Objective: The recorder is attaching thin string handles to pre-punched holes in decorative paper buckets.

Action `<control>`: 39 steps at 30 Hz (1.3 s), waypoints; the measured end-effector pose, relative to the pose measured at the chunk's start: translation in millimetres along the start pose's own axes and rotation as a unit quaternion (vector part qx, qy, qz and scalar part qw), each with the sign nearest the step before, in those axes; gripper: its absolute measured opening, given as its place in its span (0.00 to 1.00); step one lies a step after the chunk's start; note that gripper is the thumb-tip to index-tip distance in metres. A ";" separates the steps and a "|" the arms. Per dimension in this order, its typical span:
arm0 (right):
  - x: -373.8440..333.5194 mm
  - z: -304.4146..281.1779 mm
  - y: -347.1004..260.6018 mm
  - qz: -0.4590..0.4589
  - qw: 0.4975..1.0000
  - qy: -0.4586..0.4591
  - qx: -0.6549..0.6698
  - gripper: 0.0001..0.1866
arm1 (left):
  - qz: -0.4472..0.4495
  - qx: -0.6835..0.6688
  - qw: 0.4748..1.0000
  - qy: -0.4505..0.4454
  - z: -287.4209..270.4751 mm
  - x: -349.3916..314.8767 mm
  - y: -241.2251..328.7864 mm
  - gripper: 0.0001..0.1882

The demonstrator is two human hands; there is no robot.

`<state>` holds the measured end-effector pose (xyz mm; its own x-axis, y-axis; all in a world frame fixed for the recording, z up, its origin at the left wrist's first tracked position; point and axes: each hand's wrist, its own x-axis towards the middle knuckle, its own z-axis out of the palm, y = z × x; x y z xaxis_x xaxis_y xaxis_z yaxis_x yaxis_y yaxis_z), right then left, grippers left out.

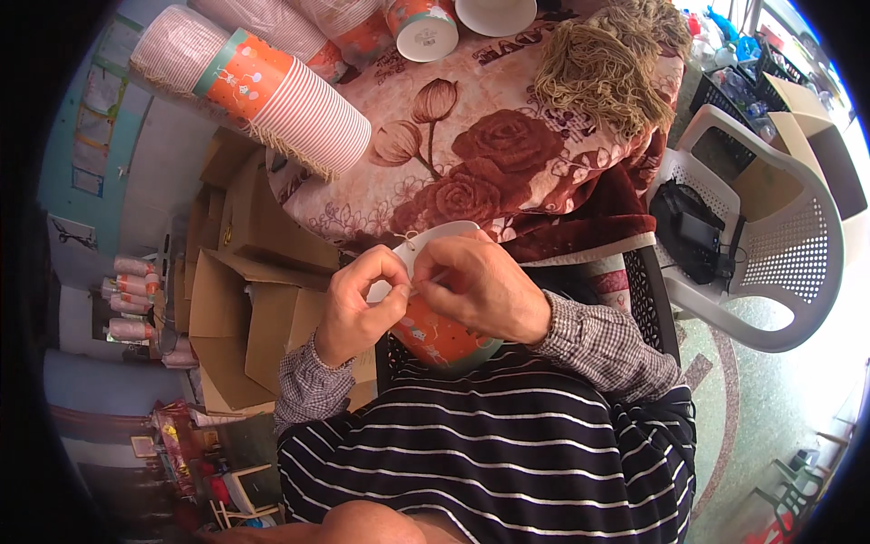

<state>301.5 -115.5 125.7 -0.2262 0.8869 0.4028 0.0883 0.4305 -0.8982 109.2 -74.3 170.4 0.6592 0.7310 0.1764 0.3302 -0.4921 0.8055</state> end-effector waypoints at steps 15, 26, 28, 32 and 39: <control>5.7 -1.2 0.8 -0.081 0.994 -0.003 -0.069 0.07 | -0.030 -0.016 0.999 -0.003 0.5 -0.3 -0.7 0.04; 6.3 1.8 10.0 -0.134 0.987 0.000 -0.094 0.08 | 0.009 0.022 1.000 0.001 0.2 3.3 -1.5 0.05; 4.6 -2.0 8.2 -0.087 0.993 -0.005 -0.077 0.07 | -0.014 0.005 1.000 -0.008 0.3 1.7 -3.7 0.04; 3.3 -4.1 9.4 -0.024 0.999 -0.012 -0.043 0.07 | -0.004 0.007 1.000 -0.020 -0.5 1.9 -4.2 0.02; 3.4 -8.3 8.0 -0.031 0.998 -0.033 -0.039 0.06 | -0.006 0.010 1.000 -0.017 0.4 3.8 -6.5 0.02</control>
<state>309.5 -107.7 121.4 -0.2959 0.8466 0.4425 0.1470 0.4980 -0.8546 109.8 -68.5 165.7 0.6777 0.7205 0.1466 0.3521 -0.4931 0.7955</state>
